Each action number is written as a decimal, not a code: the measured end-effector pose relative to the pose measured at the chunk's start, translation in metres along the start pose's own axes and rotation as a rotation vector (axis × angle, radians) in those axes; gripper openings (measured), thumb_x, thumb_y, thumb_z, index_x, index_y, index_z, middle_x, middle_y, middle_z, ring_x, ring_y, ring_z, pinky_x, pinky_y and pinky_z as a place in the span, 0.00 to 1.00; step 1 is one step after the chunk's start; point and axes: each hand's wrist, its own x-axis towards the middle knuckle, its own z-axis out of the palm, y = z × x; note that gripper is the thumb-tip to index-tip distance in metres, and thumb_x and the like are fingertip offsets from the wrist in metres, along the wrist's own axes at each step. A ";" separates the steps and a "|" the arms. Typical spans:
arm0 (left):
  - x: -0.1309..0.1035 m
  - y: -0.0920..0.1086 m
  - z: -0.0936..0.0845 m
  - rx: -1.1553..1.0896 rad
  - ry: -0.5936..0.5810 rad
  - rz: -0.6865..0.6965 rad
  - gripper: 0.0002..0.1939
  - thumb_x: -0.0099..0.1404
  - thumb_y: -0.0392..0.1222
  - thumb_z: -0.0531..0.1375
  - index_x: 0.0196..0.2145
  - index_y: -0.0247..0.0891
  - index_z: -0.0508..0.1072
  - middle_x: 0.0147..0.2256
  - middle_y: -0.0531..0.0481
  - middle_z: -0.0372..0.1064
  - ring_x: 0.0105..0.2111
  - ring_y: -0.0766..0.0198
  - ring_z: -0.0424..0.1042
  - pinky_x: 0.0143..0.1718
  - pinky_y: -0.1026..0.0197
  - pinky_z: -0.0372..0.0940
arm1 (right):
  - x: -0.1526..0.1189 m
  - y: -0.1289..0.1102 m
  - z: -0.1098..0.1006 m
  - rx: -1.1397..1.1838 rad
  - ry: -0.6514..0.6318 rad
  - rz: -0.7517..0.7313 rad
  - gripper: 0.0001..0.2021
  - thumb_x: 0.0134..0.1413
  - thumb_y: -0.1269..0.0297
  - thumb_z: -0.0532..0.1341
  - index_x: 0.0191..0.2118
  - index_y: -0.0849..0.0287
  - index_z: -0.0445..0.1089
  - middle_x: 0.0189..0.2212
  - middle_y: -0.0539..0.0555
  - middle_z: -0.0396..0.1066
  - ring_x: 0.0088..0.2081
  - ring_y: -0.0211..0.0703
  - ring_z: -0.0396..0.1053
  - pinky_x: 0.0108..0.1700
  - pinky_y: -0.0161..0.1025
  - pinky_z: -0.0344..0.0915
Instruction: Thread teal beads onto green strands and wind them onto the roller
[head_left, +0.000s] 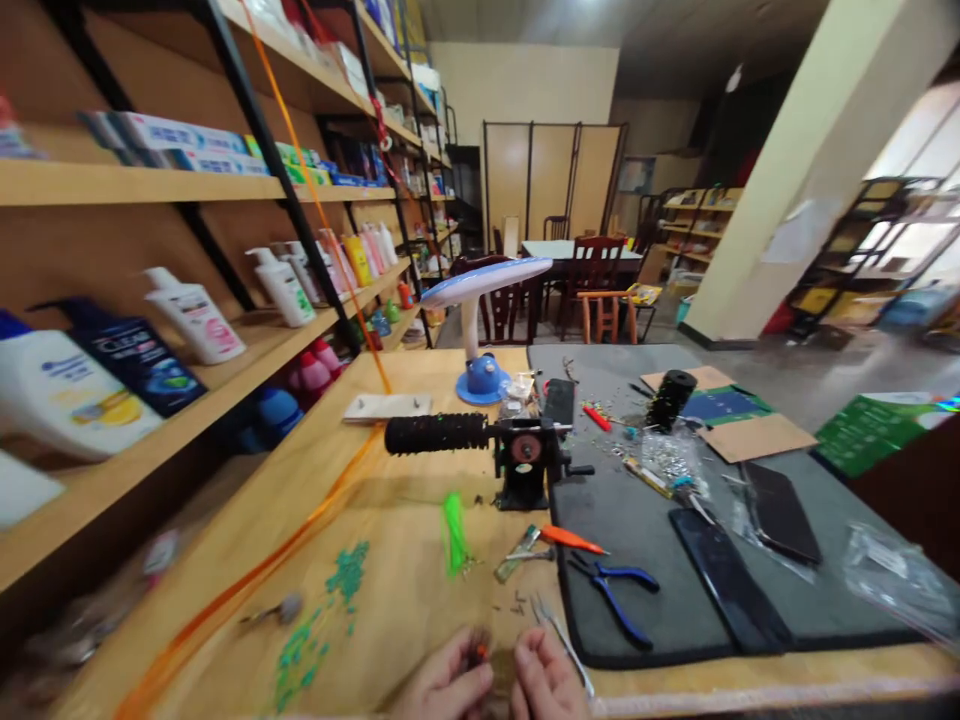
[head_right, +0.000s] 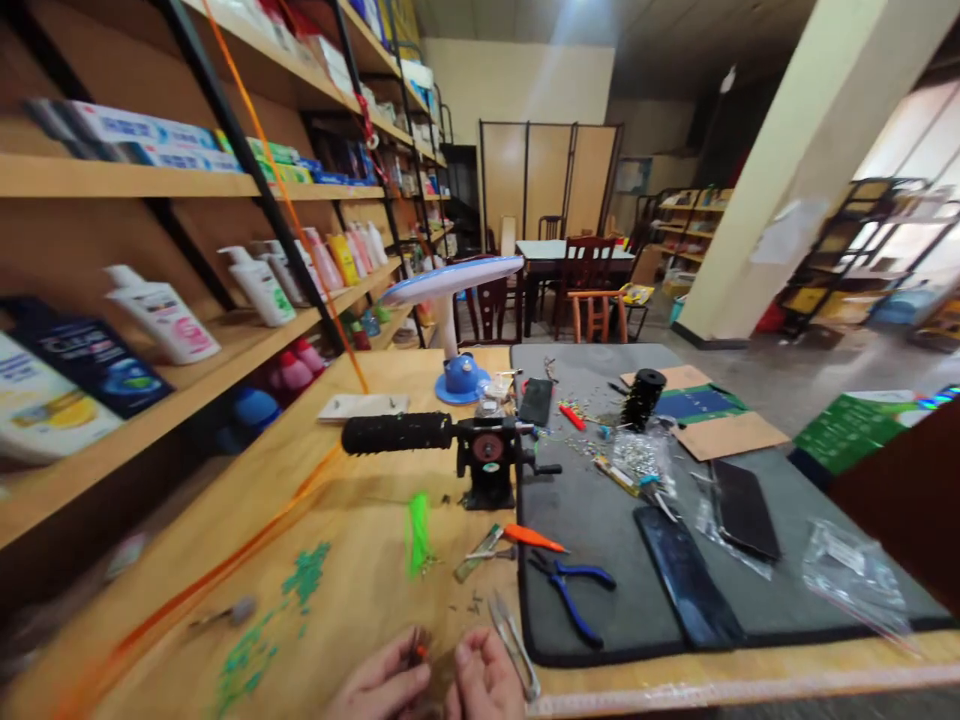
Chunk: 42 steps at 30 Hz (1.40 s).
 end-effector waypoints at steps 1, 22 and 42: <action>-0.005 -0.007 -0.003 -0.029 0.036 -0.012 0.29 0.40 0.64 0.68 0.29 0.40 0.65 0.18 0.63 0.54 0.18 0.73 0.52 0.19 0.68 0.41 | -0.003 0.001 0.004 -0.028 -0.014 0.016 0.29 0.36 0.33 0.65 0.27 0.56 0.61 0.06 0.36 0.49 0.10 0.25 0.41 0.15 0.25 0.39; -0.023 -0.042 -0.014 -0.025 0.016 0.030 0.29 0.48 0.68 0.63 0.31 0.41 0.59 0.18 0.64 0.52 0.15 0.75 0.49 0.17 0.66 0.40 | -0.018 0.011 0.023 -0.162 -0.151 0.113 0.27 0.40 0.35 0.64 0.27 0.56 0.60 0.07 0.35 0.51 0.10 0.26 0.42 0.14 0.25 0.42; -0.033 -0.037 0.000 -0.079 0.217 0.158 0.27 0.51 0.67 0.62 0.31 0.39 0.65 0.23 0.62 0.52 0.18 0.75 0.47 0.20 0.66 0.41 | -0.024 0.006 0.013 -0.205 -0.046 0.118 0.27 0.40 0.35 0.64 0.26 0.57 0.61 0.06 0.37 0.52 0.10 0.26 0.42 0.14 0.26 0.37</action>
